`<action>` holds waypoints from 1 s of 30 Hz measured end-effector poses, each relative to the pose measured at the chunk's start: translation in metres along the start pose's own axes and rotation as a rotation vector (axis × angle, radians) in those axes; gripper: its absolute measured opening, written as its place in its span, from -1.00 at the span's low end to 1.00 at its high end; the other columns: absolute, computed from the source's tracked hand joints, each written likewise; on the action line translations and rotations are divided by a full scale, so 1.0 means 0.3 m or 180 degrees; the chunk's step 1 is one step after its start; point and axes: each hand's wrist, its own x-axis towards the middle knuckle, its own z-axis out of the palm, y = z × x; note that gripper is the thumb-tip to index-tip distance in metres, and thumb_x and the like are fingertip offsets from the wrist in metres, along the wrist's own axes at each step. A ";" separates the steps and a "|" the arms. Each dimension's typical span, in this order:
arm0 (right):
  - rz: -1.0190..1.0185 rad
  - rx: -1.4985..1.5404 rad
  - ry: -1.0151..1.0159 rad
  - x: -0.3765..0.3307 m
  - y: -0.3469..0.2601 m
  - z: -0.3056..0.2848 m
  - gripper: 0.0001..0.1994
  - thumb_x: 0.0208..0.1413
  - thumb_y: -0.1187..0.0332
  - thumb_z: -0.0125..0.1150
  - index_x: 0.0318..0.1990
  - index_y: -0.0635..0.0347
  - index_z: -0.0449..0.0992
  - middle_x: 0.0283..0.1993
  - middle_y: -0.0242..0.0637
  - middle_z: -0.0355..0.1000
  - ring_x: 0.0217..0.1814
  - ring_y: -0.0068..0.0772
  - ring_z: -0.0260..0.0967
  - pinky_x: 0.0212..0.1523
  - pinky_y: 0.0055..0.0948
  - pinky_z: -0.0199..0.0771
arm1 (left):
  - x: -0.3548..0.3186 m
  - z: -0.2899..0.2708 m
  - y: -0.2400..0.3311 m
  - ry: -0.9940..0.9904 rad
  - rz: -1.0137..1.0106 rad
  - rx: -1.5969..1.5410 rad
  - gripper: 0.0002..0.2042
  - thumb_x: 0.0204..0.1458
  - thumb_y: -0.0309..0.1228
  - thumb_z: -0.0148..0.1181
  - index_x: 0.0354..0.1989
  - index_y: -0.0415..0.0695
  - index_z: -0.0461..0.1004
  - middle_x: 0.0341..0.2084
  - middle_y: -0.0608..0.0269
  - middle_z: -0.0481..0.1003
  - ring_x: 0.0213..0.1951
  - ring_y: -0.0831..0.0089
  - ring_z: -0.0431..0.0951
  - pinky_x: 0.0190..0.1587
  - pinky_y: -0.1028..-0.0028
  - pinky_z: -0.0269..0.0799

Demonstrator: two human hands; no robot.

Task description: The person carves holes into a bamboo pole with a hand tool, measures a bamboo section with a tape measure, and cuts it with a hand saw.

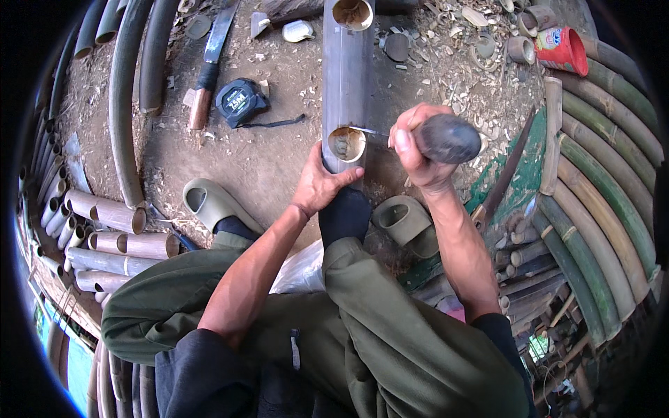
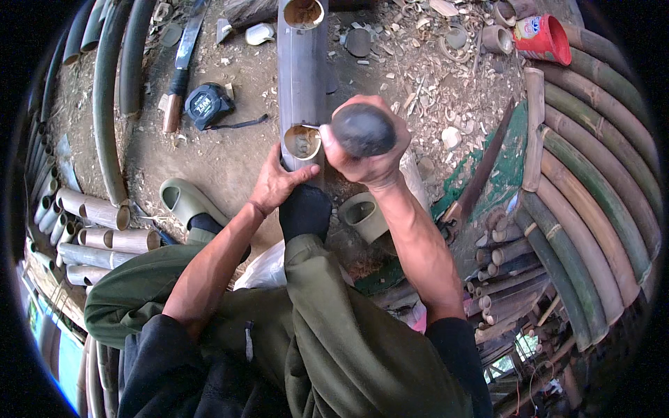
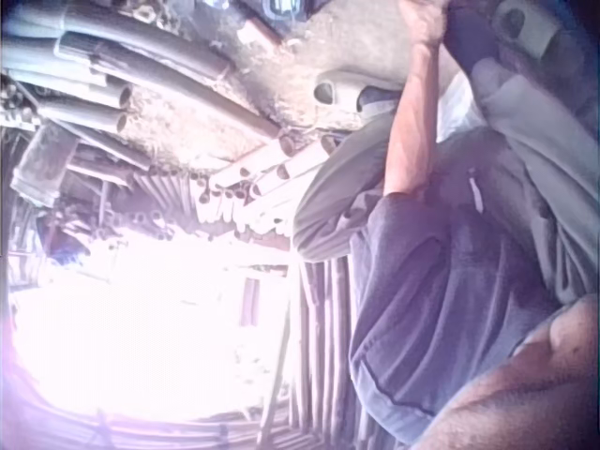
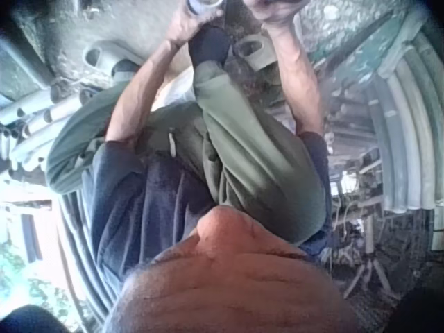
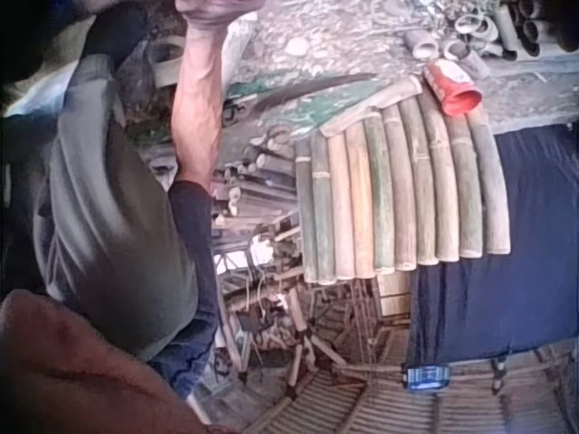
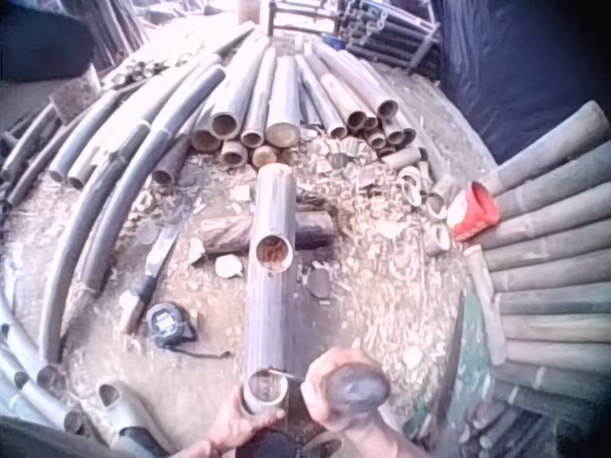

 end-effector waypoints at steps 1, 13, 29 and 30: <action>0.0109 0.0085 0.0061 -0.004 0.008 -0.013 -0.79 -0.16 0.47 0.39 -0.35 0.29 0.50 -0.41 -0.33 0.49 -0.47 -0.54 0.45 -0.41 -0.49 0.48 | 0.004 0.005 -0.003 -0.0018 0.0013 0.0012 -0.04 -0.23 -0.12 0.56 0.25 -0.38 0.09 0.05 -0.03 0.41 0.10 0.24 0.43 0.19 0.30 0.33; 0.1127 0.1438 0.1222 -0.028 0.050 -0.088 -0.87 0.11 0.43 0.18 -0.30 0.20 0.34 -0.59 -0.36 0.28 -0.68 -0.54 0.20 -0.59 -0.38 0.36 | 0.025 0.025 -0.011 -0.0094 -0.0049 0.0005 -0.11 -0.18 -0.15 0.54 0.26 -0.29 0.13 0.09 0.05 0.38 0.13 0.29 0.38 0.21 0.30 0.29; -0.1164 -0.0880 -0.2166 -0.251 -0.137 0.027 -0.79 -0.18 0.38 0.33 -0.37 0.17 0.46 -0.37 -0.35 0.41 -0.32 -0.28 0.41 -0.22 -0.28 0.46 | 0.018 -0.050 0.017 -0.0900 -0.0574 -0.1188 -0.07 -0.20 -0.22 0.56 0.31 -0.21 0.08 0.09 0.13 0.38 0.16 0.34 0.36 0.25 0.32 0.24; -0.1155 -0.0894 -0.2197 -0.265 -0.130 0.038 -0.80 -0.18 0.36 0.30 -0.37 0.17 0.46 -0.37 -0.36 0.40 -0.31 -0.29 0.40 -0.20 -0.27 0.45 | 0.014 -0.056 0.015 -0.0877 -0.0546 -0.1097 -0.07 -0.20 -0.22 0.55 0.31 -0.20 0.08 0.09 0.13 0.38 0.15 0.33 0.36 0.25 0.32 0.24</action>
